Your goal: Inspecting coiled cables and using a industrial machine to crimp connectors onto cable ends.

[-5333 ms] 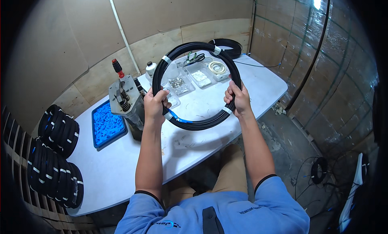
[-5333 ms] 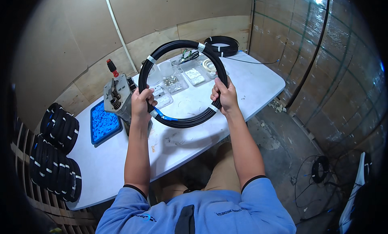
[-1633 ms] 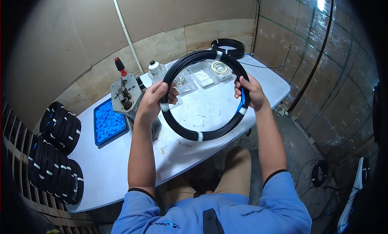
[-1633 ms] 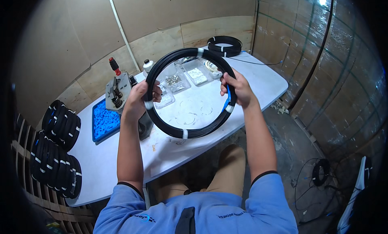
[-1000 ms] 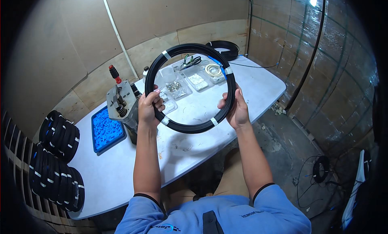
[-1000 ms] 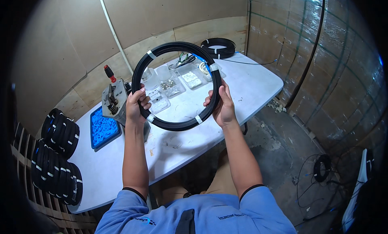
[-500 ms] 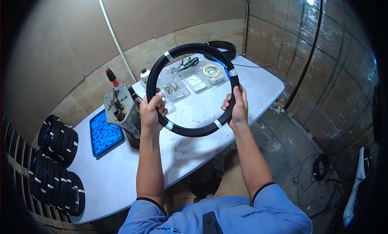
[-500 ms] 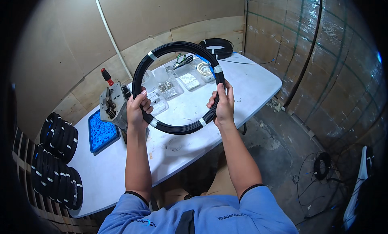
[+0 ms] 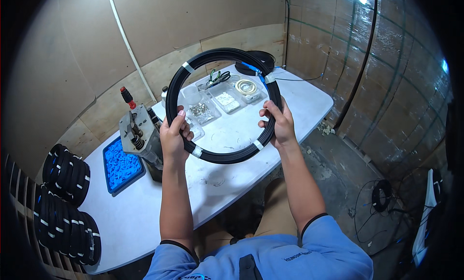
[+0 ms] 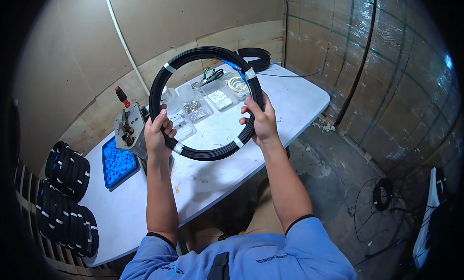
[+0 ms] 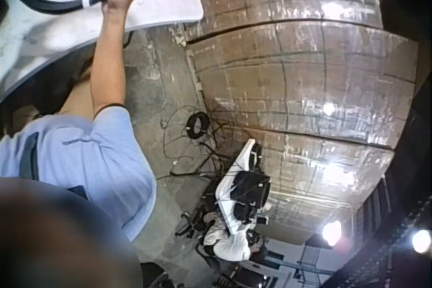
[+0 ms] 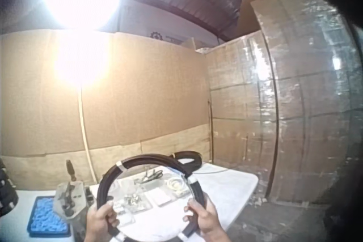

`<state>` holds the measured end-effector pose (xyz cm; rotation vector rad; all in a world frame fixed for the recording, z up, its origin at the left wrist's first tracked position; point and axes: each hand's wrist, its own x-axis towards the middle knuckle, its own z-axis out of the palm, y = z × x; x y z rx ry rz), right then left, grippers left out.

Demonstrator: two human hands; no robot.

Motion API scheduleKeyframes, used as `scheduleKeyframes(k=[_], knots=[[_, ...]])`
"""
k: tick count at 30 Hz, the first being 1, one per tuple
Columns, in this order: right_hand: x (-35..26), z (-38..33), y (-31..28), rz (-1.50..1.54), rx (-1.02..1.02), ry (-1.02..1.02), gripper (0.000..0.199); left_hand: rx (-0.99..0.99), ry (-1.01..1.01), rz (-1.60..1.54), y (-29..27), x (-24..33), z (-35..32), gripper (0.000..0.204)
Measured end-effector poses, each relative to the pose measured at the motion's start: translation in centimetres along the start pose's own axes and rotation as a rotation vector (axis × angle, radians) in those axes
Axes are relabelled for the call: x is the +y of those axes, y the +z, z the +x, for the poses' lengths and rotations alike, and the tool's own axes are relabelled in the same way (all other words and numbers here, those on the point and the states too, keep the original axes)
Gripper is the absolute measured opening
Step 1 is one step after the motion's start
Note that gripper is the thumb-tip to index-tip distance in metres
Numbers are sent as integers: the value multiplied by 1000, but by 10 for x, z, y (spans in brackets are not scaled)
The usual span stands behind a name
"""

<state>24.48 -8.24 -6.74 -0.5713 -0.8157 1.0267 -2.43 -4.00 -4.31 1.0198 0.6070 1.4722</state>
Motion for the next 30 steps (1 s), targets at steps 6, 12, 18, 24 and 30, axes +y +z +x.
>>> scheduleKeyframes(k=[6,12,18,24,30], knots=[[16,-9,-4,1,96,13,19,-86,11,30,-10,-1,-3,40],[-19,22,-37,27,-263,20,46,-386,71,191,-10,19,-8,52],[-61,60,-33,-340,-644,328,60,-485,-146,377,15,35,-10,53],[-82,64,-6,-623,-770,351,60,-424,-121,629,29,23,-22,61],[-93,67,2,-741,-764,344,58,-356,-167,561,19,-2,-23,40]])
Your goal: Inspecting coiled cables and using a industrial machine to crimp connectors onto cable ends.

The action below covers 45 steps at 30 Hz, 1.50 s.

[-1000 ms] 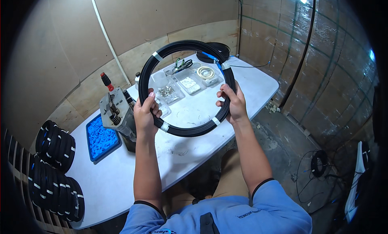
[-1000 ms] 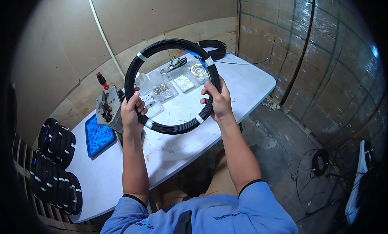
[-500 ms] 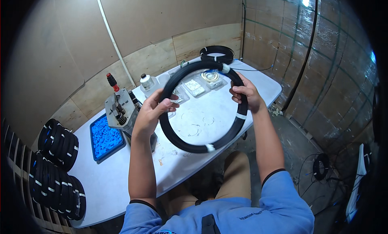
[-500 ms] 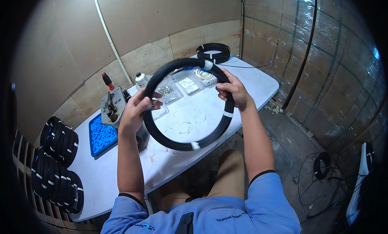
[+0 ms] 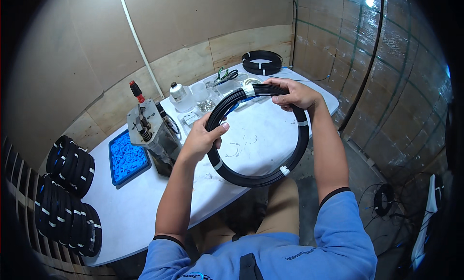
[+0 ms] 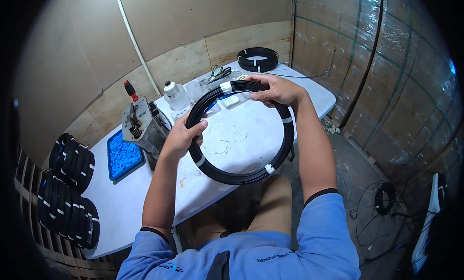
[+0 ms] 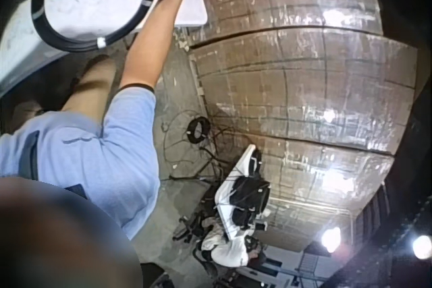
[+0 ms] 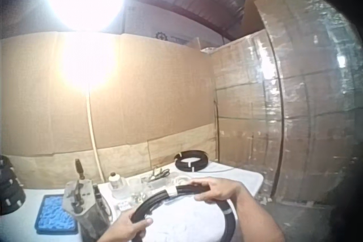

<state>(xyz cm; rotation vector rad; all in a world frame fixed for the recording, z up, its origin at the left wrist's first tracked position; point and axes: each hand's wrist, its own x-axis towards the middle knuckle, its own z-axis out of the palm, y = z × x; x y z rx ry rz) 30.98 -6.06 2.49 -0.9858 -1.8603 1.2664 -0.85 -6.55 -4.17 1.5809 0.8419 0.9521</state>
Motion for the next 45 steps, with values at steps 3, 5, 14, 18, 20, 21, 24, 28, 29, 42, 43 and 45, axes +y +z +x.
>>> scheduleKeyframes(k=[3,5,14,18,20,21,24,28,29,42,43,45], knots=[[6,4,-2,-181,57,-21,56,25,-3,-302,-1,-14,7,24],[16,2,-4,-440,224,-97,55,40,24,-320,-7,-15,7,24],[139,-6,89,457,764,-117,65,177,74,-504,-43,-22,11,32],[126,-5,112,591,828,-217,39,193,39,-509,-43,-31,12,33],[120,-8,114,609,850,-205,36,248,12,-458,-45,-35,11,34],[113,-9,117,628,871,-196,34,256,7,-457,-48,-38,11,34],[91,-10,122,633,907,-180,30,261,-22,-466,-55,-49,11,35],[90,-14,115,569,852,-144,29,258,-5,-463,-49,-50,5,32],[88,-13,114,528,881,-126,30,275,8,-440,-45,-47,3,31],[93,-13,95,661,833,-75,27,319,10,-364,-23,-24,0,32],[91,-13,96,660,843,-70,27,322,-2,-405,-25,-29,2,30],[90,-16,90,553,844,-57,26,295,-20,-449,-25,-38,4,29]])
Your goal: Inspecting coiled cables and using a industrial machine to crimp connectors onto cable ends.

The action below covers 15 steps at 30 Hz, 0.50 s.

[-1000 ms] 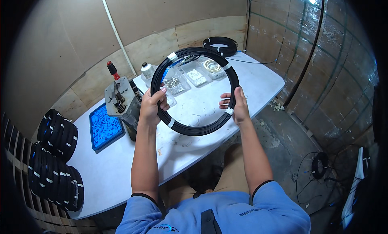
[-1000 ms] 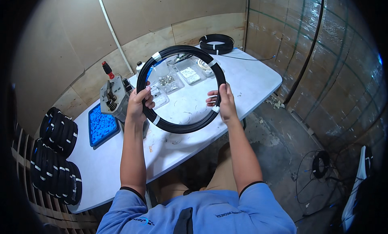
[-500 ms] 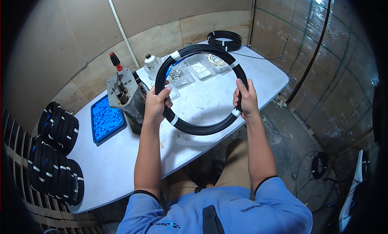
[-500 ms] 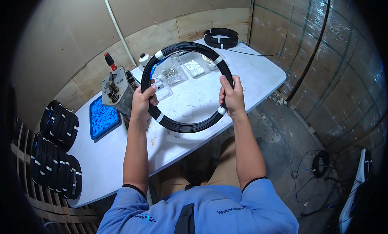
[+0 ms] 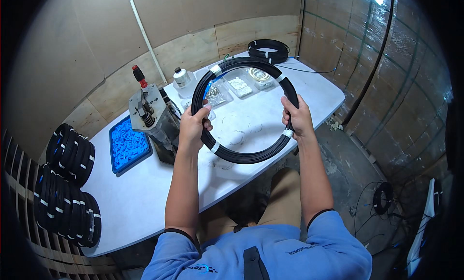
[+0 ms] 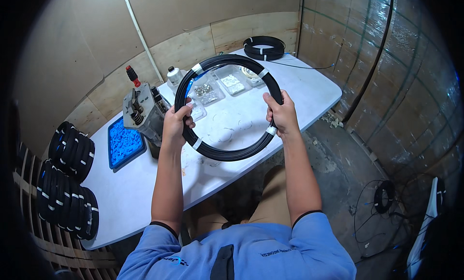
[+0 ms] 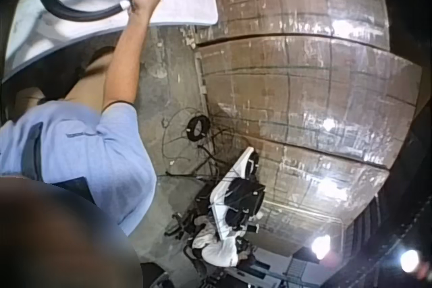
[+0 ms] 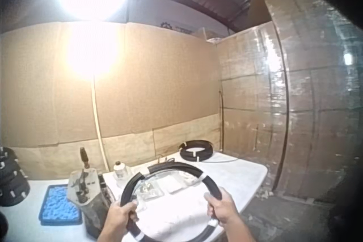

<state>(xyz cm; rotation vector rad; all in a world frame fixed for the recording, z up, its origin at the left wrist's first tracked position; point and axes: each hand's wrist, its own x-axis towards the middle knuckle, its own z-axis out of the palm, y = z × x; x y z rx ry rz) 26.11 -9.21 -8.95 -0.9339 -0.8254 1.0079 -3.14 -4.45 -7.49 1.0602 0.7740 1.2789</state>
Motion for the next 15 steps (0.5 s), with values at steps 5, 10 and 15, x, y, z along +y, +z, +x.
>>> scheduleKeyframes(k=[5,10,15], knots=[[-26,5,3,-109,-165,-167,28,-11,20,26,-10,-4,-5,34],[-90,16,4,-451,-411,-297,47,-239,219,219,-2,34,0,47],[-130,22,39,-757,-643,-278,55,-340,200,436,27,51,-6,40]])
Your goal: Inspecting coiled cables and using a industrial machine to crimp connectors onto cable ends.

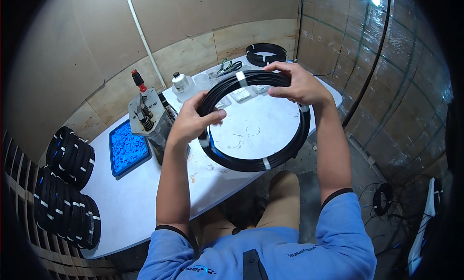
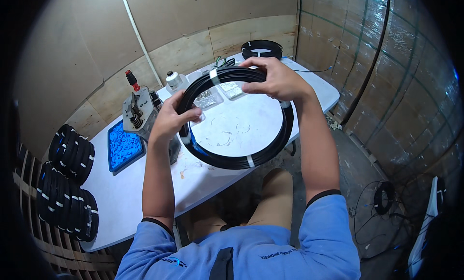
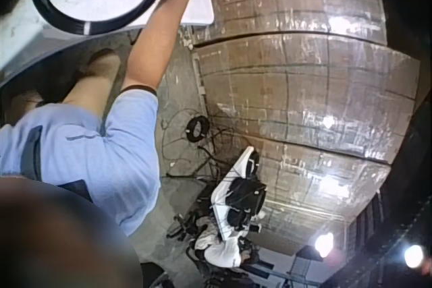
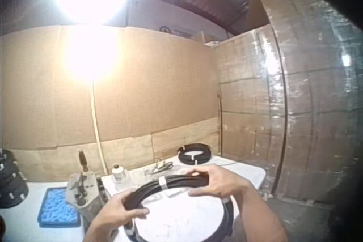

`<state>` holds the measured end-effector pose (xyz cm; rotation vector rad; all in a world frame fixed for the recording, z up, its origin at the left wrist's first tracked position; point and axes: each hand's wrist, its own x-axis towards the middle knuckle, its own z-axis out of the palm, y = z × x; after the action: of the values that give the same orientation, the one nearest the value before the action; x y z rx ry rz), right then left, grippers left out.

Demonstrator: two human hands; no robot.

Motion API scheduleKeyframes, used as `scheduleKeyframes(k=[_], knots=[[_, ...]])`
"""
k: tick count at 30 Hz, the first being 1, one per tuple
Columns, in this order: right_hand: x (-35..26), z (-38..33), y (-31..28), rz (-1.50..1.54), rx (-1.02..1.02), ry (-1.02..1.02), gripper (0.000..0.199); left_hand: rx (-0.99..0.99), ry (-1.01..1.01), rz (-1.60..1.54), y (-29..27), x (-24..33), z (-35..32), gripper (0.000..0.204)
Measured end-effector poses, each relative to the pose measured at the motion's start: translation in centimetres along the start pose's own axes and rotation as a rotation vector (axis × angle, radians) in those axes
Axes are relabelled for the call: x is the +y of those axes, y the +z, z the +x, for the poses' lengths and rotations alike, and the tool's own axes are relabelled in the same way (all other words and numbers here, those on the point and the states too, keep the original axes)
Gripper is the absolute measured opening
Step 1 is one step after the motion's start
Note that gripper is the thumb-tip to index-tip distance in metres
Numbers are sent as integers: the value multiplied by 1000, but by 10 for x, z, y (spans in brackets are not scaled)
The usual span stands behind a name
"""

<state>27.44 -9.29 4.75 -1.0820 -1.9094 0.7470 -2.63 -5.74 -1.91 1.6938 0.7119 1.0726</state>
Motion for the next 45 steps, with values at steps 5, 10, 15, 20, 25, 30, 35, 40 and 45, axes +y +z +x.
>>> scheduleKeyframes(k=[5,10,15,20,25,30,35,40,45], knots=[[-1,17,-10,-135,-145,19,61,98,-29,-257,1,-28,-3,30],[54,-19,-4,302,181,-42,61,205,-47,-480,-7,-39,-5,30],[83,-41,75,745,415,-35,35,329,-83,-670,-27,-57,0,35],[82,-45,93,836,458,-63,46,319,-158,-700,-38,-69,-3,36],[78,-42,91,770,498,-65,53,265,-140,-566,-39,-62,-10,47],[77,-40,79,1094,547,272,64,136,61,-659,-39,-45,-19,54],[115,-67,62,1147,54,-127,112,236,-182,-768,-52,-60,-10,42],[105,-77,53,832,83,36,115,248,-172,-842,-57,-59,-15,43],[74,-75,49,648,161,53,99,45,-174,-953,-66,-57,-15,45]])
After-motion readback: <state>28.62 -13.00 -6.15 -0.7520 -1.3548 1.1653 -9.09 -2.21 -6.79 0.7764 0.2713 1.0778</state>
